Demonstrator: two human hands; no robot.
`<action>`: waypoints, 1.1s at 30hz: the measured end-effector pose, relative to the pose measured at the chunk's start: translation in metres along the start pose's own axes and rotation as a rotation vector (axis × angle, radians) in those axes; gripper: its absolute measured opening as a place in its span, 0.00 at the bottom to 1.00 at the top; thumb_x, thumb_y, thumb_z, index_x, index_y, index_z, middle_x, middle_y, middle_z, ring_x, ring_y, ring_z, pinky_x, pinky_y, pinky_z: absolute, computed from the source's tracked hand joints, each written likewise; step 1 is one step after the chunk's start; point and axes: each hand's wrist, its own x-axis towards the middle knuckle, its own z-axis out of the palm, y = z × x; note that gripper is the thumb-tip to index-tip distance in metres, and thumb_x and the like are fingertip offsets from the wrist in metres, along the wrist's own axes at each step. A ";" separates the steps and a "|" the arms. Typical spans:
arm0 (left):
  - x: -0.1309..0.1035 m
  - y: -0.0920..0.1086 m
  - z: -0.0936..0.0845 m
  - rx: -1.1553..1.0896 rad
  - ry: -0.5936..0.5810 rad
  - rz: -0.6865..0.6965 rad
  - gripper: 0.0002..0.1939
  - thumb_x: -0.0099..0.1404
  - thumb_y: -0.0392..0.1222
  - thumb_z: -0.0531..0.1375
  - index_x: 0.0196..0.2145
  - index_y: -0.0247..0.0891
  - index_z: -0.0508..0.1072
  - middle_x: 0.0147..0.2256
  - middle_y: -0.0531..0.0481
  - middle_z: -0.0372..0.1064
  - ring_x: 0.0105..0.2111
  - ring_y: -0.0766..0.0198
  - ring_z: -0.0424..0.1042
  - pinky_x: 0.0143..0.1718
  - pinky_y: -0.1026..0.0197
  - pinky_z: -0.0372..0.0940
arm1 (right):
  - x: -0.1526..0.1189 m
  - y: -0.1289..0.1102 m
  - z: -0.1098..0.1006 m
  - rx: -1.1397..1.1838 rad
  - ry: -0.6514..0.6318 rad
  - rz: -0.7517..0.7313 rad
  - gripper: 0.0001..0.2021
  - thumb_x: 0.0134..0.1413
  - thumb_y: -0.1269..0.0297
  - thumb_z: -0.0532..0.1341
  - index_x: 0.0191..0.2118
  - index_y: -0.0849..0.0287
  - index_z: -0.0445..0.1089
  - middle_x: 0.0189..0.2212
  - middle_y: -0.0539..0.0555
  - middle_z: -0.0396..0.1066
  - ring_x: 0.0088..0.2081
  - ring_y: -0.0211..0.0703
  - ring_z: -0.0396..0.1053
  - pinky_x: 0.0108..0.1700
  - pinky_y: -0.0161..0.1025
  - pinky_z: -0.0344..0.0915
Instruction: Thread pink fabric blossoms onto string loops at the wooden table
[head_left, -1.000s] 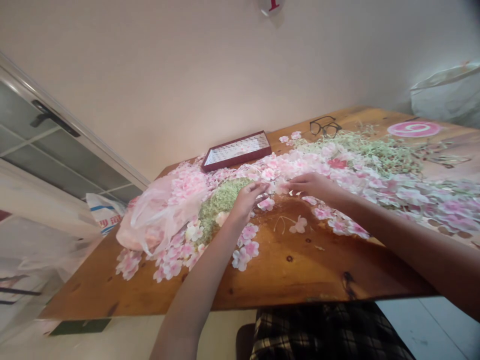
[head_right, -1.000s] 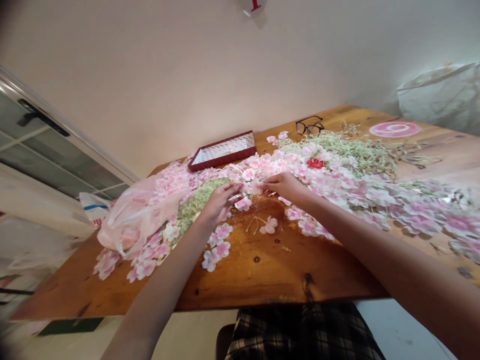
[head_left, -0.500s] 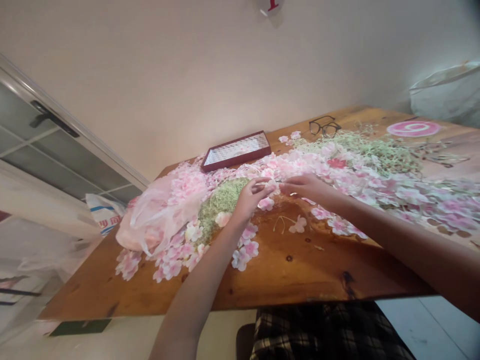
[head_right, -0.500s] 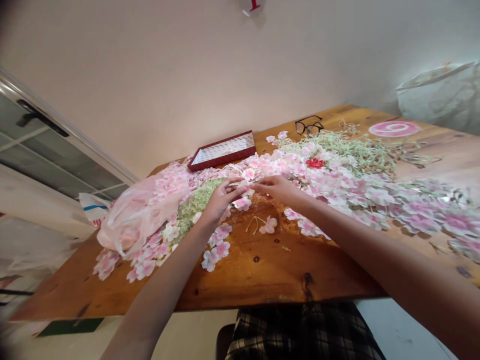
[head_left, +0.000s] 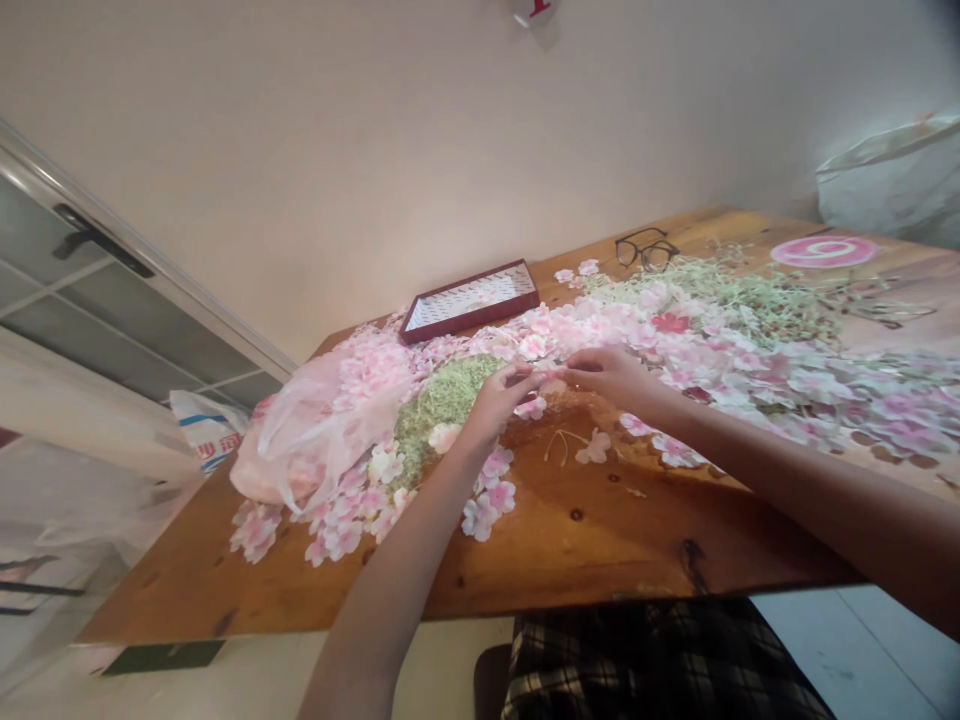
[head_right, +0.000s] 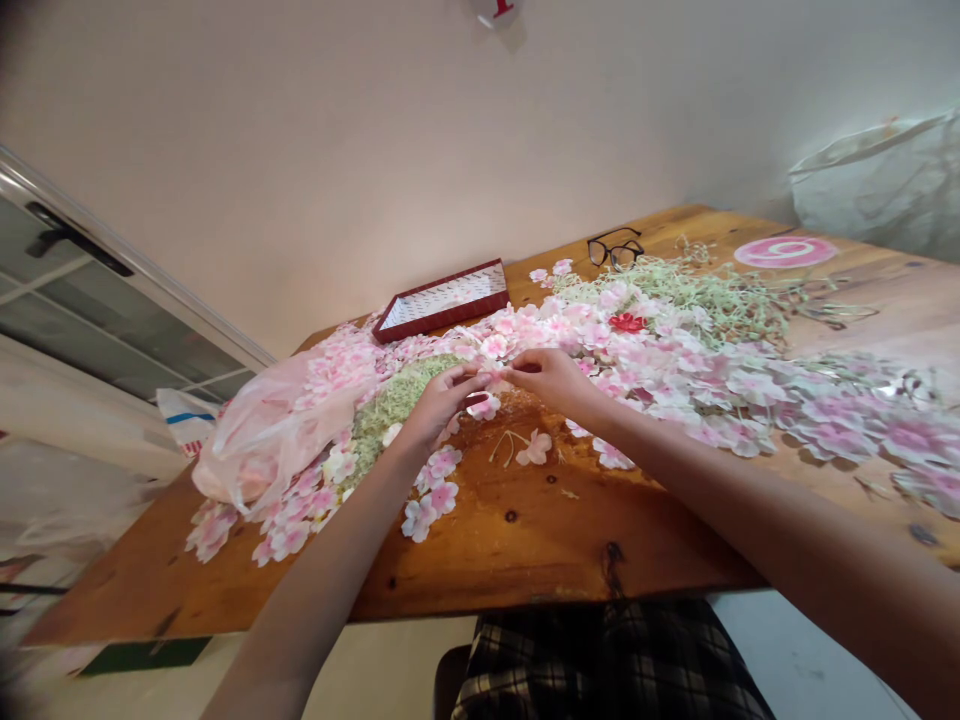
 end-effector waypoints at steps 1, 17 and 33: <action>0.000 0.001 0.000 0.017 -0.003 0.000 0.15 0.48 0.48 0.59 0.31 0.36 0.68 0.33 0.48 0.66 0.36 0.64 0.65 0.40 0.61 0.59 | 0.000 0.000 0.000 -0.001 -0.002 -0.005 0.15 0.48 0.53 0.53 0.23 0.60 0.64 0.21 0.51 0.63 0.23 0.35 0.56 0.23 0.34 0.51; 0.000 0.002 0.000 0.131 -0.003 0.059 0.14 0.47 0.48 0.59 0.29 0.36 0.67 0.29 0.50 0.64 0.32 0.66 0.64 0.38 0.62 0.57 | 0.001 -0.003 0.002 0.009 0.005 0.007 0.12 0.46 0.58 0.55 0.22 0.61 0.64 0.20 0.51 0.63 0.22 0.34 0.57 0.24 0.34 0.52; 0.003 0.000 -0.003 0.160 -0.041 0.080 0.14 0.48 0.49 0.58 0.27 0.35 0.68 0.27 0.51 0.63 0.29 0.67 0.62 0.34 0.63 0.56 | 0.001 -0.004 0.000 -0.009 -0.017 0.062 0.14 0.47 0.56 0.54 0.22 0.62 0.65 0.20 0.52 0.65 0.21 0.34 0.58 0.22 0.32 0.51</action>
